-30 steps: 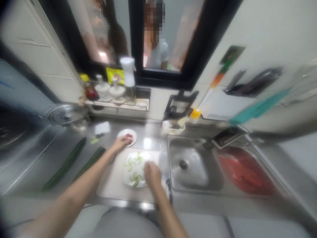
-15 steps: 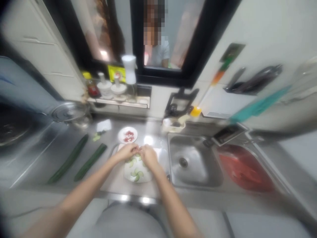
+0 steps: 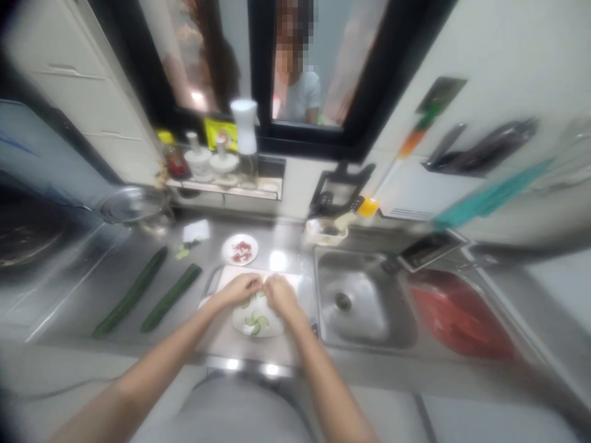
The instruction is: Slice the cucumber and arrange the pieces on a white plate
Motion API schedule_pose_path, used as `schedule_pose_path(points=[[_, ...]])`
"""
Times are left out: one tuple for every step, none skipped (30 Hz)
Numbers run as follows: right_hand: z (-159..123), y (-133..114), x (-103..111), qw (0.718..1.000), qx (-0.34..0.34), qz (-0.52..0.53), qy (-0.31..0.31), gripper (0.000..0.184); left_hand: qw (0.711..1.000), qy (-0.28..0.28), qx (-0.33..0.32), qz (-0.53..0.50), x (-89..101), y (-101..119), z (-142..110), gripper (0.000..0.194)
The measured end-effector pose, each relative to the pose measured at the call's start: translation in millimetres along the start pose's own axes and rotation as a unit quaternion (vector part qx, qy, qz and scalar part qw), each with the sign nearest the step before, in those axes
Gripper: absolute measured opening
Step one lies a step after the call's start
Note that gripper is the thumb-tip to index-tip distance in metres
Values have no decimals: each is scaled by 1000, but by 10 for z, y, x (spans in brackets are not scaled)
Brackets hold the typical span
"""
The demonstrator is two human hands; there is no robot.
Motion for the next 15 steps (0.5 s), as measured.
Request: schedule_pose_path(points=[[10,1,-4,1000,-1,2,0,16,1000,1,0,-4,4,-2,6,18],[23,5,-7,1000,-4,4,1,16,1000,3,1,-10,9,-9,15,18],[40,11,-9,1000,-8,8,1,16,1000,6,6,-16,17,-20,25,18],[59,21,-9,1000,-13,13,2,16,1000,13,13,-23,30,-37,37,18],[81,33,-9,1000,-19,16,2,16,999,26,23,-32,49,-60,50,18],[105,48,-9,999,-27,18,2,16,998,43,35,-40,73,-86,61,18],[129,66,-11,999,-35,18,0,17,996,63,47,-44,100,-116,72,19],[153,83,-17,999,-42,15,-4,17,994,82,61,-44,125,-148,80,19],[176,101,-27,999,-49,11,-9,17,991,99,76,-39,145,-180,86,19],[196,118,-43,998,-57,7,-15,17,989,110,90,-29,156,-210,90,18],[213,132,-64,998,-63,1,-24,17,988,116,104,-17,157,-237,94,17],[227,143,-92,997,-68,-5,-34,18,986,115,119,-4,147,-261,97,16],[236,151,-125,996,-72,-14,-48,18,985,110,134,9,126,-280,99,15],[241,157,-161,995,-76,-23,-62,19,983,101,149,21,96,-295,102,14],[242,161,-198,993,-80,-32,-76,20,982,90,162,34,62,-304,104,13]])
Point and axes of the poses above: each hand's wrist, its own z-axis towards the middle knuckle, its own x-axis out of the back of the hand, y = z × x, the point moved 4 cm from there along z, towards the middle knuckle, and after that the axes turned 2 degrees about -z, right-handed, at the moved point
